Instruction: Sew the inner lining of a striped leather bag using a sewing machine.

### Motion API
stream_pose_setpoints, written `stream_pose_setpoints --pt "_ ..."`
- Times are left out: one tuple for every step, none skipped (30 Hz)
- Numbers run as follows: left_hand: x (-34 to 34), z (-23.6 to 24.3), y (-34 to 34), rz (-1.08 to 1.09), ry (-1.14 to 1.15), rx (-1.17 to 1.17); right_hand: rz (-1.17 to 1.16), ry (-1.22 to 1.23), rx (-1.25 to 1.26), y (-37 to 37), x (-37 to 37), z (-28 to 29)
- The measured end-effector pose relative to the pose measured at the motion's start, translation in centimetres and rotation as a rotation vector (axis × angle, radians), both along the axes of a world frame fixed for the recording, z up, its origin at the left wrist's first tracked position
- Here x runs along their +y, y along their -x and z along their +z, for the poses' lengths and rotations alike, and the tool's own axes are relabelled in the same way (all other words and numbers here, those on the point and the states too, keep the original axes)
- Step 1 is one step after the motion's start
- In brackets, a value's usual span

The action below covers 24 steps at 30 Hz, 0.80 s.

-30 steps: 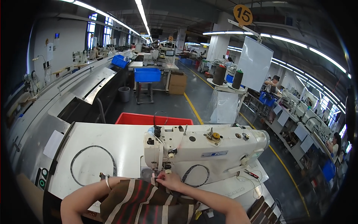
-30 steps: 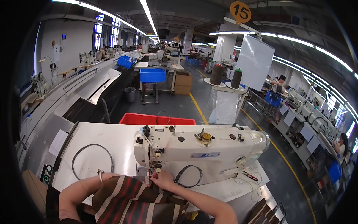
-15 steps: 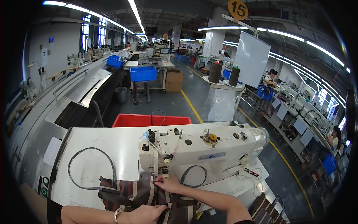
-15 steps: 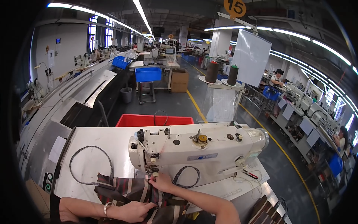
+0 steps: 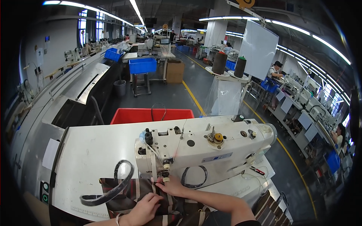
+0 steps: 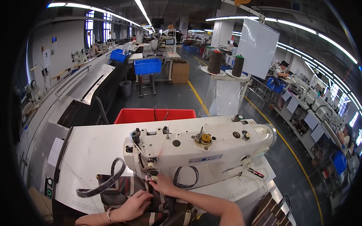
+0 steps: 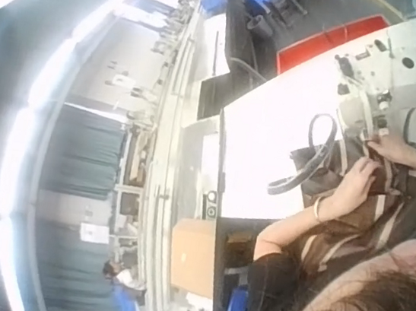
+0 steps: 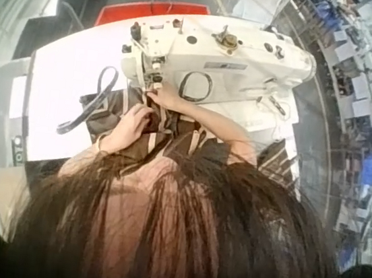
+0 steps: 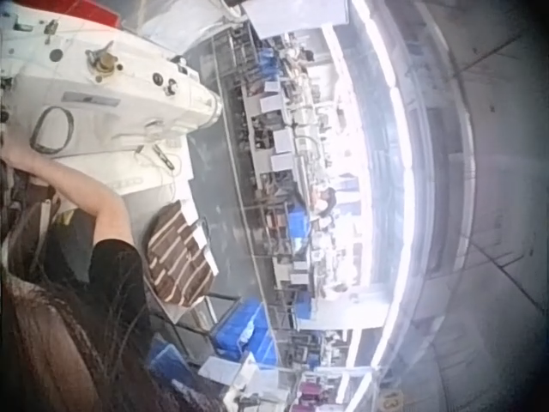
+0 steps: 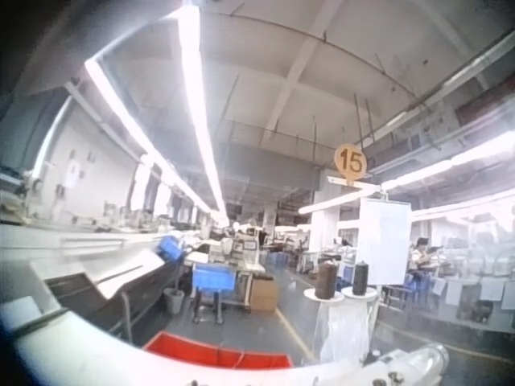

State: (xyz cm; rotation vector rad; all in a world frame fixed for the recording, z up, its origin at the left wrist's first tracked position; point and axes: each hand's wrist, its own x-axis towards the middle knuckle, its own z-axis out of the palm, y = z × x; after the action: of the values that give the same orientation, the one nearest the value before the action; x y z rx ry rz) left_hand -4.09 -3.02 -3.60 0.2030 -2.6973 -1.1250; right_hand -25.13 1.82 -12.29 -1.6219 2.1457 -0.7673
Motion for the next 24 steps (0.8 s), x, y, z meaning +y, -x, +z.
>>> stream_pose_setpoints --pt "-0.5 -0.5 -0.2 -0.016 0.19 0.006 0.002 0.01 -0.006 0.0 0.0 0.0" --pt "-0.9 -1.1 -0.4 -0.078 0.351 0.04 0.001 0.02 -0.009 0.0 0.1 0.0" --pt "-1.1 -1.7 -0.6 -0.14 0.514 0.078 0.0 0.033 -0.009 0.0 0.1 0.0" --pt "-1.2 -2.1 -0.9 -0.14 0.534 0.057 0.007 0.003 -0.004 0.0 0.1 0.0" --pt "-1.2 -2.5 -1.1 -0.138 0.552 0.034 0.009 -0.005 0.007 0.0 0.2 0.1" --pt "-1.1 -2.8 -1.3 -0.135 0.571 0.013 0.013 -0.012 0.019 -0.1 0.2 0.1" --pt "-1.1 -2.9 -1.5 -0.154 0.585 0.017 0.018 0.006 0.034 -0.1 0.3 0.1" --pt "-1.0 -2.9 -1.6 -0.173 0.596 0.02 0.016 -0.003 0.024 -0.1 0.2 0.2" --pt "-0.9 -2.8 -1.7 -0.192 0.606 0.024 0.005 -0.016 0.03 -0.1 0.3 0.2" --pt "-0.9 -2.6 -1.8 -0.191 0.603 0.004 -0.006 -0.031 0.035 -0.1 0.2 0.3" --pt "-0.8 -2.3 -1.9 -0.19 0.598 -0.02 -0.008 -0.046 0.038 -0.1 0.2 0.4" --pt "-0.8 -1.9 -1.9 -0.179 0.594 -0.013 -0.007 -0.053 0.027 0.0 0.2 0.6" --pt "-0.7 -1.6 -2.0 -0.182 0.624 -0.051 -0.015 0.007 -0.002 -0.1 0.1 0.7" --pt "-0.6 -1.3 -2.0 -0.176 0.651 -0.064 -0.025 0.06 -0.025 0.0 0.2 0.9" --pt "-0.6 -1.0 -2.1 -0.188 0.687 -0.093 -0.053 0.023 -0.048 -0.2 0.1 0.9" --pt "-0.4 -0.8 -2.3 -0.186 0.689 -0.097 -0.06 -0.062 -0.071 -0.1 0.4 1.0" --pt "-0.3 -0.8 -2.5 -0.192 0.659 -0.105 -0.179 -0.162 -0.236 -0.2 0.3 0.9" --pt "-0.2 -0.8 -2.8 -0.204 0.635 -0.1 -0.149 0.01 -0.342 -0.3 0.5 0.9" --pt "-0.1 -0.8 -3.0 -0.218 0.617 -0.082 -0.174 -0.037 -0.356 -0.4 0.5 0.8" --pt "0.1 -0.9 -3.2 -0.223 0.571 -0.101 -0.169 -0.009 -0.3 -0.5 0.7 0.7" --pt "0.2 -1.0 -3.4 -0.212 0.534 -0.09 -0.195 -0.008 -0.358 -0.6 0.8 0.7" --pt "0.3 -1.1 -3.4 -0.215 0.527 -0.074 -0.175 0.101 -0.356 -0.7 0.8 0.6" --pt "0.4 -1.2 -3.5 -0.226 0.53 -0.069 -0.153 0.222 -0.334 -0.7 0.9 0.6" --pt "0.4 -1.2 -3.4 -0.217 0.536 -0.037 -0.143 0.234 -0.376 -0.8 0.8 0.7"
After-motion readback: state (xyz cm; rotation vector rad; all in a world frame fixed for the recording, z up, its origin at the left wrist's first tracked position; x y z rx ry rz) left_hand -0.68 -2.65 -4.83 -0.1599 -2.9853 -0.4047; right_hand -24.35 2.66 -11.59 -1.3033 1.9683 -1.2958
